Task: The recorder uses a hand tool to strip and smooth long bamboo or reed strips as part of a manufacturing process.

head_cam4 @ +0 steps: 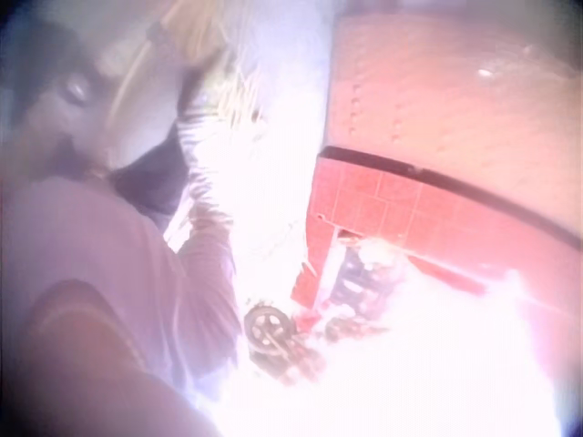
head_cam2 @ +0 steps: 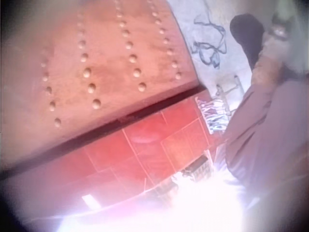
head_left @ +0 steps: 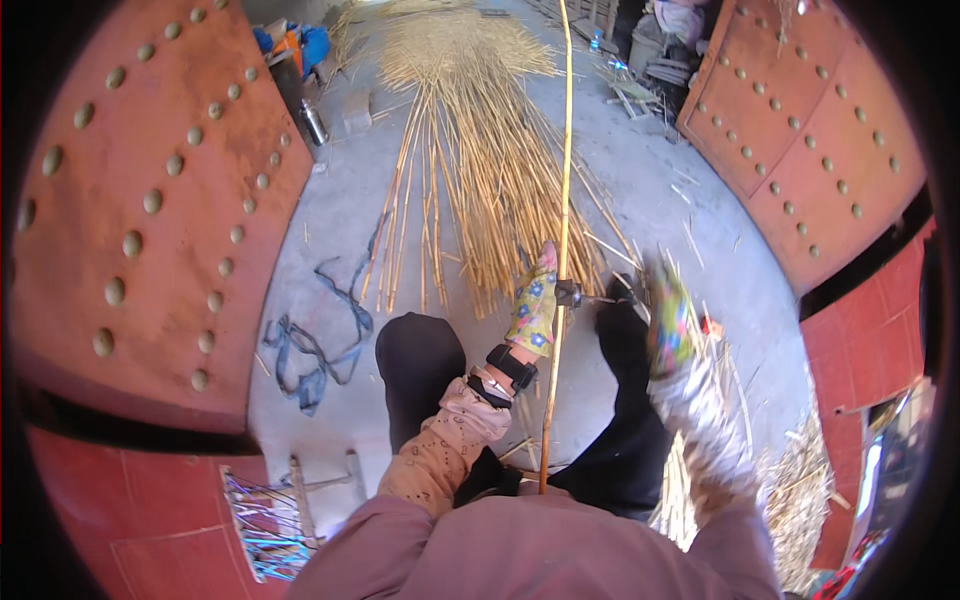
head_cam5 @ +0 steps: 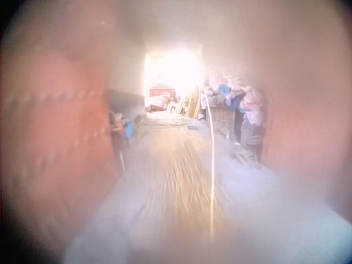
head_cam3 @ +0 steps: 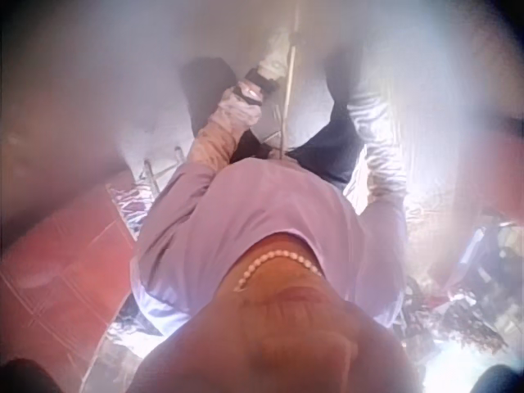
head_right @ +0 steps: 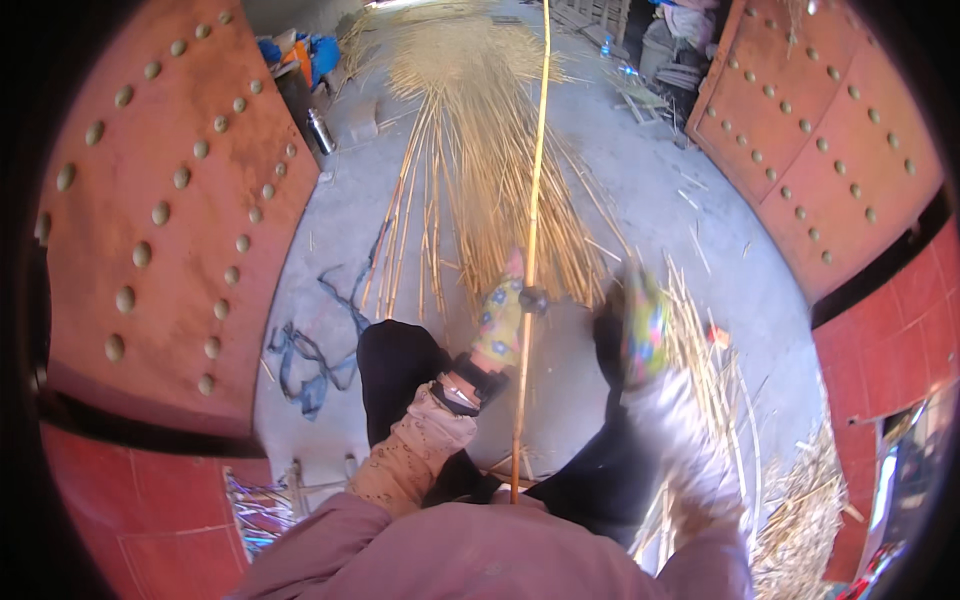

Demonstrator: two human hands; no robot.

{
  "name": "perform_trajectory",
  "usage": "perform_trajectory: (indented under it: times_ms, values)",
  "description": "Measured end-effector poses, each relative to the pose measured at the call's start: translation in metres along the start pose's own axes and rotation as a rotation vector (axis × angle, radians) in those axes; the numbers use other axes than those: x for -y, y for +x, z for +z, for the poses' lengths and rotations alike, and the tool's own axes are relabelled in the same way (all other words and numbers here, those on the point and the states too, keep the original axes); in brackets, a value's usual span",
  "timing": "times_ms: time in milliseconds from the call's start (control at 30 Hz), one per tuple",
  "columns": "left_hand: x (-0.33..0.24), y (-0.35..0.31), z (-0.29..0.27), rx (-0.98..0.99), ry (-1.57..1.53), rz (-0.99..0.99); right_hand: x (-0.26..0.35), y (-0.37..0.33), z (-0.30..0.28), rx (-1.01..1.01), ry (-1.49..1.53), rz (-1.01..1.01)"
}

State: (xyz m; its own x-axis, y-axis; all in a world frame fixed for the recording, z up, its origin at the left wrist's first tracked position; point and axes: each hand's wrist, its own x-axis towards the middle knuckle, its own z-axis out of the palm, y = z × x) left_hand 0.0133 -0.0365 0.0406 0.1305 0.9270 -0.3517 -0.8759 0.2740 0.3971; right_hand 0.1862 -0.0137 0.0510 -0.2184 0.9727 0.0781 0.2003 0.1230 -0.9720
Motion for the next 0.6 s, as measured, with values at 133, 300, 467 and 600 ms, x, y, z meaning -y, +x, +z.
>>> perform_trajectory:
  times_ms: [133, 300, 467, 600]
  values:
    - [0.016, 0.004, 0.04, -0.042, 0.114, 0.24, -0.022, -0.074, 0.007, 0.065, 0.305, 0.413]
    - [0.025, 0.028, 0.08, -0.074, -0.007, 0.412, 0.052, -0.058, 0.01, 0.096, 0.456, 0.414]
    - [0.024, 0.042, 0.085, -0.122, 0.146, 0.333, 0.038, -0.058, -0.005, 0.003, 0.242, 0.271]
    - [-0.025, 0.045, 0.075, -0.146, 0.138, 0.56, -0.04, -0.162, -0.05, -0.007, -0.286, -0.17]
